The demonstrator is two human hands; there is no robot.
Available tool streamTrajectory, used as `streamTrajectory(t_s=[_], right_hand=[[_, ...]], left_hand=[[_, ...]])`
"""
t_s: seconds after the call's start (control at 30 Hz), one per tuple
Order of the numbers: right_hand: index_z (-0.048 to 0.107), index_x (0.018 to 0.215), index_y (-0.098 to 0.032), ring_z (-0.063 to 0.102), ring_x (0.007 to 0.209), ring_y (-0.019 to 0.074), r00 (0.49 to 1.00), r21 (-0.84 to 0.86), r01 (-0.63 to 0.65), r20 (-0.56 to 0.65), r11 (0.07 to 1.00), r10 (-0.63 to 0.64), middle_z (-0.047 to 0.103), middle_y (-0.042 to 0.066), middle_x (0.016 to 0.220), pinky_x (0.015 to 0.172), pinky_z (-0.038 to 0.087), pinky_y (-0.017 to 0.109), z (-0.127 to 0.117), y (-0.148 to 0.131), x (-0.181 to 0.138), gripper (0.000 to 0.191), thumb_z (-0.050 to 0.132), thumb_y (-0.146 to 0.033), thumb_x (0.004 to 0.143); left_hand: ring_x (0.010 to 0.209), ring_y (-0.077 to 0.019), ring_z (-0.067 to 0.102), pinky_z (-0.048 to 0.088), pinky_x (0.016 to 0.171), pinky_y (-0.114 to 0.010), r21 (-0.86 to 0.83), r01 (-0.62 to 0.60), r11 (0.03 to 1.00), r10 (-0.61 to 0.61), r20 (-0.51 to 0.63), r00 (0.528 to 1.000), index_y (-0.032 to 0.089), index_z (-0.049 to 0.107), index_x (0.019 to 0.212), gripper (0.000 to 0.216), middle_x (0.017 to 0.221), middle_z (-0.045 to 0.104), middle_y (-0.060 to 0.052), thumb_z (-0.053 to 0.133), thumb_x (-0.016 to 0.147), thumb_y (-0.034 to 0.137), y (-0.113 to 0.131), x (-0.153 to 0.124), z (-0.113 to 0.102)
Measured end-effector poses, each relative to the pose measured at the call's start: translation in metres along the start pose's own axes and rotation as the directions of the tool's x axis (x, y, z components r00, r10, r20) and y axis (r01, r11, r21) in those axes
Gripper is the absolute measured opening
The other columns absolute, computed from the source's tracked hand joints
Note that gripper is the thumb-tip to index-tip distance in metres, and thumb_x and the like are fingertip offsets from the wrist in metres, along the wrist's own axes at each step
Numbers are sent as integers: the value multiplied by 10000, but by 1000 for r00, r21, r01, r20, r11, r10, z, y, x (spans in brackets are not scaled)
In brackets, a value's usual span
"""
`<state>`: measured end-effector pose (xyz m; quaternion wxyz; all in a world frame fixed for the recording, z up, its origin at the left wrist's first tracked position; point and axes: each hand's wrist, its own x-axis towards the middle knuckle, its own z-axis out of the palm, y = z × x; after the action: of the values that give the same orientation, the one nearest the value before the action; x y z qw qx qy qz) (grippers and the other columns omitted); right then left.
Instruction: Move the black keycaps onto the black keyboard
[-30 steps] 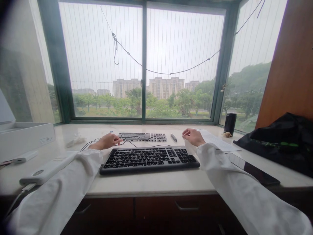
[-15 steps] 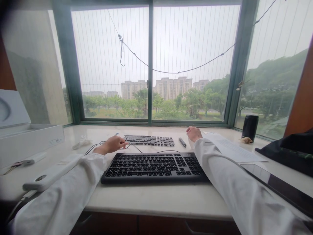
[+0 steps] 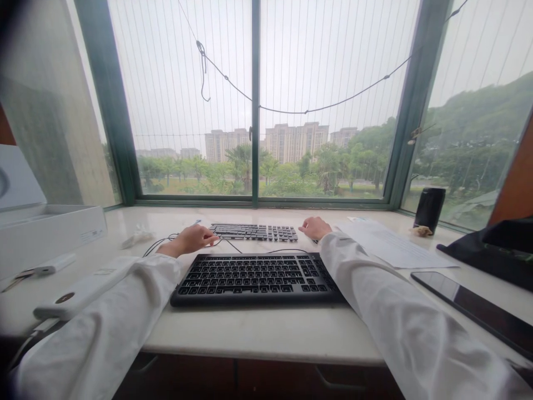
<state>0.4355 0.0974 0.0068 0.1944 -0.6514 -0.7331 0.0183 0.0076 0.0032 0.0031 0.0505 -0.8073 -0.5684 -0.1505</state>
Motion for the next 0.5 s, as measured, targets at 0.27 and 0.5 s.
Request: streamTrajectory(t_s=[0.27,0.5], right_hand=[[732,752,-152,625,928,267,984,-29,-62,163,998,66,714,131,852,785,452,318,6,-26,9,402,694,-543,664],[690,713,-146,642,718,220,946,-44,-167,276,985,173,681,85,654,665,465,313,10,-35,12,262,726,-399,654]], left_hand=[[506,-133,489,306,560,-261,-20,10,1000,-9,0,1000,195,698,664,571,577,636,-43,367,857,619,0,0,0],[496,-125,475,297,544,-255,-16,0,1000,0,0,1000,199,689,655,548,560,616,-34,374,864,596,0,-1,0]])
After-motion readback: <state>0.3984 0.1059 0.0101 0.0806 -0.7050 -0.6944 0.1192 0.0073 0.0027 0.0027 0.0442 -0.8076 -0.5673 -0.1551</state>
